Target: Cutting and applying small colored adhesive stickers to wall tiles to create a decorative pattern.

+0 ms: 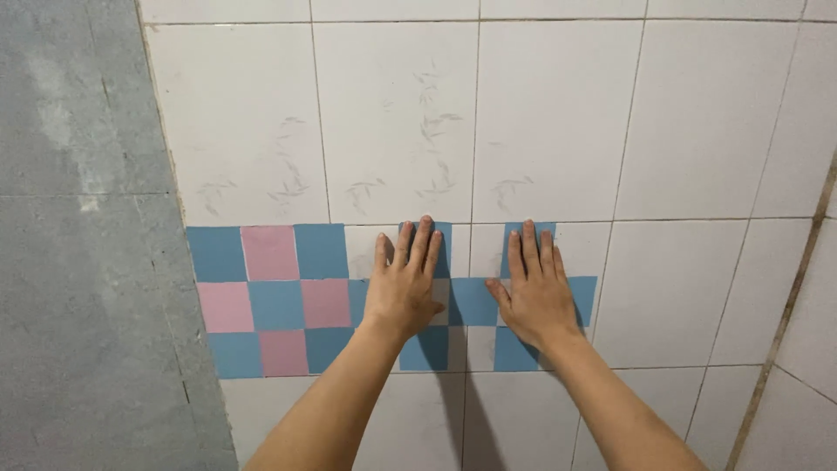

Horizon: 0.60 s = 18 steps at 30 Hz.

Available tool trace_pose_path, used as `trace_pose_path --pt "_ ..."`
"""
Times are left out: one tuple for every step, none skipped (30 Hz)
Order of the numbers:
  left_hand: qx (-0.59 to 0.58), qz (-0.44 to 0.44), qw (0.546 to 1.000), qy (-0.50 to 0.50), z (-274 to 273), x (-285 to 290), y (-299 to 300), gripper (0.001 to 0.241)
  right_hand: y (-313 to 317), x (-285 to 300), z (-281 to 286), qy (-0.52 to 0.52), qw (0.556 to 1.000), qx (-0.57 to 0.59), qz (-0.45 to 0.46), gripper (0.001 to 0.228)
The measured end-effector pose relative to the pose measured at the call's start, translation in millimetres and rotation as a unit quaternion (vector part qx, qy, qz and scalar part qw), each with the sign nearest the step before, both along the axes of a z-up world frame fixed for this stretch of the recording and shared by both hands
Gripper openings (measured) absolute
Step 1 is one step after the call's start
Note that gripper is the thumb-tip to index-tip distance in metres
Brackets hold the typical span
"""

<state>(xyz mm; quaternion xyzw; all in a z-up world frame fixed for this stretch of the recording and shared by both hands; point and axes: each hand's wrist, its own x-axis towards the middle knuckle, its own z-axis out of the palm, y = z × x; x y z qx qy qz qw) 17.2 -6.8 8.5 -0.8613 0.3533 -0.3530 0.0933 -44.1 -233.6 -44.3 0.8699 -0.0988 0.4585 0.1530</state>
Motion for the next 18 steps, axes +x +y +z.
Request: trace_pose_path --pt "-0.001 0.0 1.0 0.001 -1 0 -1 0.107 0 -2 1 0.001 1.0 -0.001 0.0 0.08" --pt "-0.005 -0.003 1.0 0.003 -3 1 0 0.104 4 -3 0 0.001 1.0 0.02 -0.003 0.079" --pt "-0.009 -0.005 1.0 0.006 -5 1 2 0.102 7 -5 0 0.002 0.999 0.042 -0.006 0.079" --pt "-0.009 -0.004 1.0 0.006 -11 5 5 0.102 2 -4 -5 0.002 0.999 0.042 -0.005 0.079" --pt "0.004 0.009 1.0 -0.006 -16 8 7 0.103 -2 -4 -9 -0.003 0.999 0.054 -0.007 0.078" --pt "0.016 0.024 0.999 -0.019 -20 13 11 0.105 -6 -3 -12 -0.008 0.998 0.066 -0.008 0.077" --pt "0.016 0.026 0.999 -0.02 -16 12 16 0.105 -5 -5 -8 -0.009 0.998 0.066 -0.007 0.077" --pt "0.034 0.041 0.998 -0.022 -14 10 19 0.105 -4 -8 -6 -0.005 0.995 0.1 0.007 0.079" --pt "0.052 0.056 0.997 -0.024 -12 9 22 0.105 -4 -11 -5 0.0 0.991 0.135 0.021 0.081" --pt "0.053 0.058 0.997 -0.023 -10 8 26 0.105 -4 -10 -3 0.001 0.991 0.135 0.023 0.081" --pt "0.054 0.069 0.996 -0.03 -7 7 30 0.106 -5 -9 -2 -0.001 0.989 0.148 0.025 0.084" --pt "0.056 0.08 0.995 -0.035 -5 7 33 0.107 -6 -9 -2 -0.003 0.987 0.161 0.026 0.087" --pt "0.057 0.081 0.995 -0.033 -3 6 34 0.107 0 -8 0 -0.001 0.986 0.162 0.027 0.087" --pt "0.06 0.074 0.995 -0.02 -1 6 35 0.107 7 -7 2 -0.018 0.985 0.169 0.027 0.089" --pt "0.063 0.067 0.996 -0.006 1 5 37 0.108 13 -6 4 -0.035 0.984 0.175 0.027 0.091" --pt "0.064 0.068 0.996 -0.004 1 6 37 0.108 31 -6 11 -0.032 0.983 0.176 0.028 0.091" --pt "0.069 0.067 0.995 -0.003 2 6 37 0.108 48 -5 18 -0.025 0.996 0.084 0.028 0.081" --pt "0.074 0.068 0.995 -0.001 3 7 37 0.108 66 -5 26 -0.017 0.999 -0.01 0.029 0.072"
